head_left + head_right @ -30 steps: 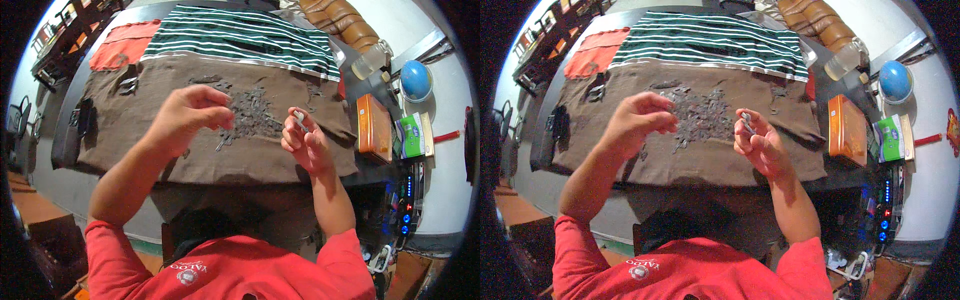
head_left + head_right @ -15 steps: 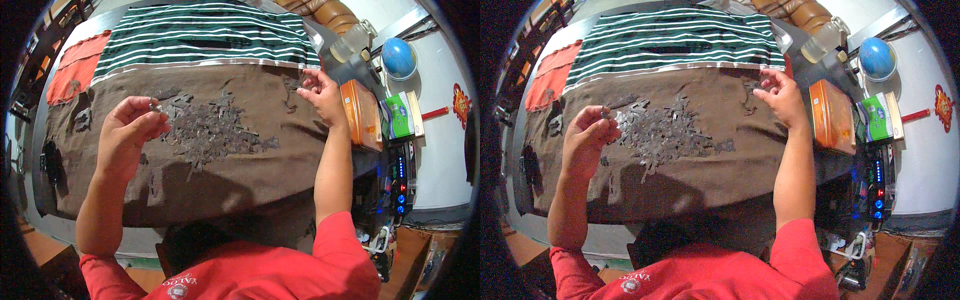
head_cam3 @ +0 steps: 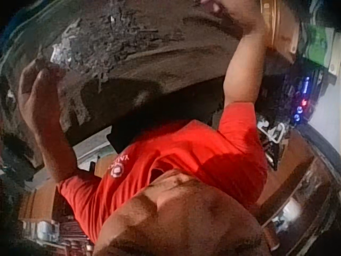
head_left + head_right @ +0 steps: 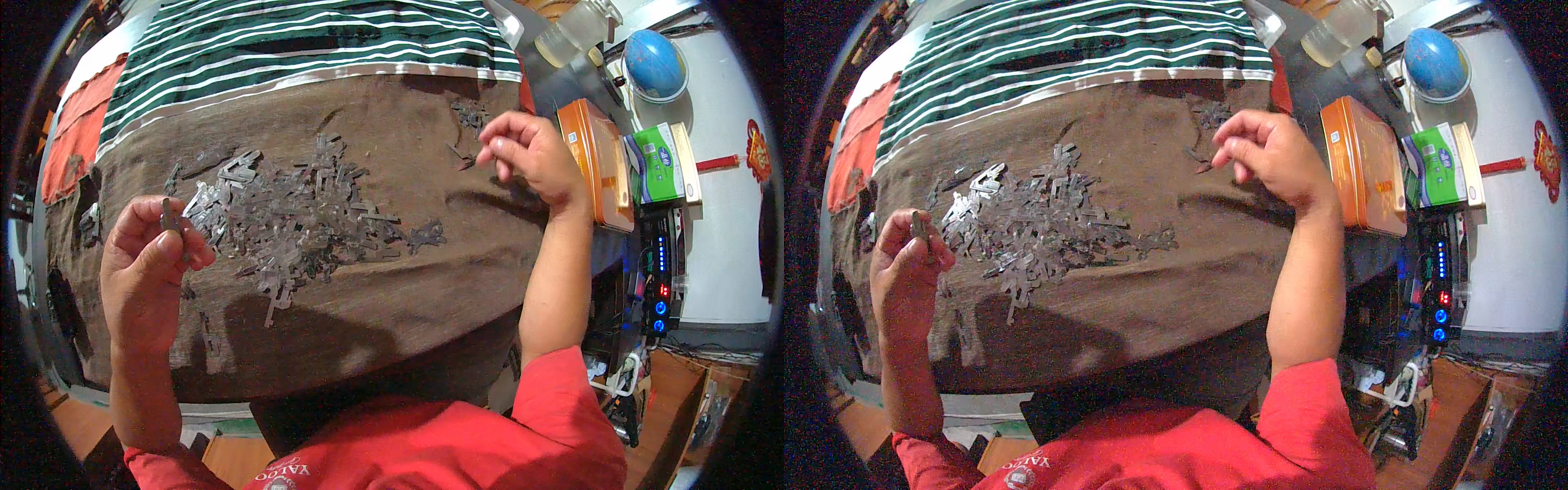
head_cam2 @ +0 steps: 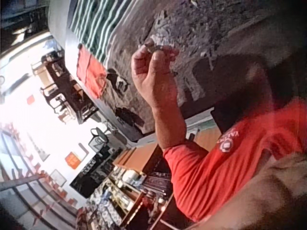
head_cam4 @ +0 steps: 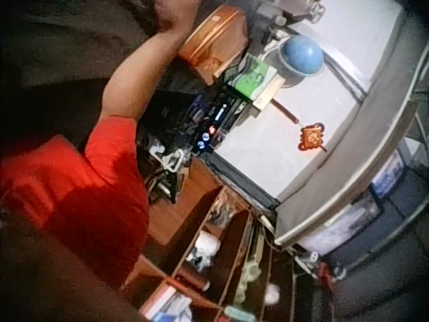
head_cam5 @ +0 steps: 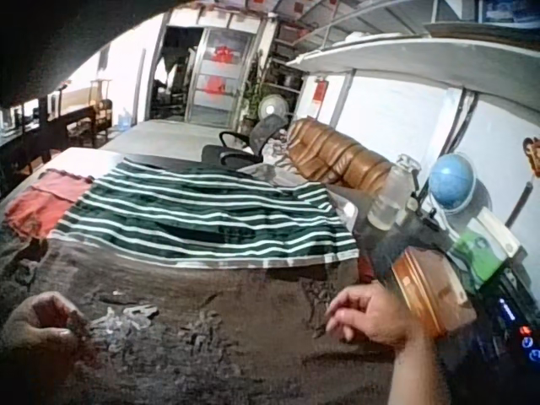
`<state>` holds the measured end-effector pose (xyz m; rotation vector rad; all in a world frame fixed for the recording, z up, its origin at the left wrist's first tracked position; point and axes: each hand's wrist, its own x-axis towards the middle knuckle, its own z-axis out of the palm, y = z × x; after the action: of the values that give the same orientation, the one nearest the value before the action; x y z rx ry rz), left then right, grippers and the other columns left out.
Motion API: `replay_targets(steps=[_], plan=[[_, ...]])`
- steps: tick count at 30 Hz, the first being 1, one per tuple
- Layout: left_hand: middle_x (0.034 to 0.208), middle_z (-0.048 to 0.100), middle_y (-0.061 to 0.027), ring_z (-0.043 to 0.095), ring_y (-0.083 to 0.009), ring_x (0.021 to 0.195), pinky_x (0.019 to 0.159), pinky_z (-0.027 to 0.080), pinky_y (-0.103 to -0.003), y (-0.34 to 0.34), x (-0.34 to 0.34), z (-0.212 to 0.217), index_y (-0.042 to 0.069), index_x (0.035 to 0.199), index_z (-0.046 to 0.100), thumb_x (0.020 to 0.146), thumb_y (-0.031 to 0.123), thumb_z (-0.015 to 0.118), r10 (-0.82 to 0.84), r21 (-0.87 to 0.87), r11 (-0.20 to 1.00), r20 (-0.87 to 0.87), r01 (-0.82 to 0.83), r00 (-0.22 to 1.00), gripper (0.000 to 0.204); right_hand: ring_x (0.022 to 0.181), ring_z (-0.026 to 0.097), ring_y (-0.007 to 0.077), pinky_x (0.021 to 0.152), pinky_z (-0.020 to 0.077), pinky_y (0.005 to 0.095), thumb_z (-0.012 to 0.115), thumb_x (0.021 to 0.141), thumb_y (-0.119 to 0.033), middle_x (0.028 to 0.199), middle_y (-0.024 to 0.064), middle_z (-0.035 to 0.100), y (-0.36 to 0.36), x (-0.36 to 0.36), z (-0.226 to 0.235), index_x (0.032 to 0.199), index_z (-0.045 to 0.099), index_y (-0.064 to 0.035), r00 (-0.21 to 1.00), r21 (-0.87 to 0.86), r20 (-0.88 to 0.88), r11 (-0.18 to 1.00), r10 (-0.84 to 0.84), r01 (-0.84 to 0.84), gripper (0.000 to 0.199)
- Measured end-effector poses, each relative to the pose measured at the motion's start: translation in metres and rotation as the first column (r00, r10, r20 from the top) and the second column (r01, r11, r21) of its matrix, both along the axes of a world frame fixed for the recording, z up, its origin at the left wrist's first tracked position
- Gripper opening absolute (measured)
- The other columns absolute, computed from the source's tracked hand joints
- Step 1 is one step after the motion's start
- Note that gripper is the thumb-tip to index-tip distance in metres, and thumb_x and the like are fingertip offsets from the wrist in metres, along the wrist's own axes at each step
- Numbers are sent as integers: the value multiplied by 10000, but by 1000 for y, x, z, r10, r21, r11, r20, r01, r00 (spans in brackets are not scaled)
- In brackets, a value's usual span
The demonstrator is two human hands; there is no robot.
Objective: The person repeatedly picks up small metallic pieces from a cloth on a table, joins them by hand, and places the assembled units back on the cloth. The person occasionally reaches into a nearby box to retrieve additional pieces and continues assembling them one at a time.
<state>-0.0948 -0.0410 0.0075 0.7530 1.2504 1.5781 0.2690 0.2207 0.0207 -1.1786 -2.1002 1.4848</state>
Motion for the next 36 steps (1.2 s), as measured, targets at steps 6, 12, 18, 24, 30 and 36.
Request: replay_targets(steps=[6, 12, 18, 24, 30, 36], plan=[[859, 675, -100, 659, -187, 765, 688, 491, -274, -1, 2, 2, 22, 1125, 577, 875, 166, 712, -26, -1, 1000, -5, 26, 1000, 319, 804, 648, 108, 758, 519, 242, 554, 970, -84, 971, 86, 711, -10, -9, -2, 1044, 644, 8, 999, 14, -15, 999, 42, -42, 149], [876, 683, -95, 664, -183, 775, 704, 492, -283, 1, 2, 3, 20, 1126, 578, 885, 156, 699, -63, -6, 998, 31, 63, 998, 301, 973, 638, 118, 909, 496, 274, 575, 958, -72, 1059, 56, 696, -9, -14, -2, 1081, 657, -2, 992, 115, -123, 993, 20, -6, 163], [870, 688, -99, 671, -188, 785, 699, 493, -272, 2, 5, -1, 37, 1103, 597, 883, 134, 700, -59, -10, 998, 31, 60, 998, 261, 922, 633, 111, 868, 500, 265, 630, 932, -90, 1016, 55, 694, -17, -26, -7, 1088, 660, -17, 995, 259, -92, 966, 47, -22, 175], [869, 691, -103, 675, -185, 796, 706, 501, -274, 3, 8, -2, 35, 1104, 602, 880, 119, 697, -71, -19, 997, 47, 72, 996, 257, 737, 566, 68, 684, 466, 219, 637, 939, -105, 879, 14, 673, -6, -14, -8, 1030, 679, -15, 924, 350, -325, 882, -200, 314, 135], [874, 695, -103, 674, -172, 793, 714, 510, -270, 6, 9, -4, 33, 1108, 603, 889, 111, 686, -93, -28, 995, 34, 94, 995, 247, 714, 579, 78, 663, 474, 249, 662, 924, -131, 804, 5, 665, 3, -23, -19, 968, 694, -19, 941, 520, -142, 786, -307, 335, 125], [905, 709, -109, 676, -166, 796, 717, 511, -269, 7, 13, -7, 27, 1108, 601, 896, 80, 675, -106, -45, 993, 38, 107, 994, 231, 760, 581, 85, 685, 480, 252, 700, 879, -96, 825, 14, 640, -58, -61, -9, 925, 683, -27, 991, 471, 25, 873, 135, -131, 85]])
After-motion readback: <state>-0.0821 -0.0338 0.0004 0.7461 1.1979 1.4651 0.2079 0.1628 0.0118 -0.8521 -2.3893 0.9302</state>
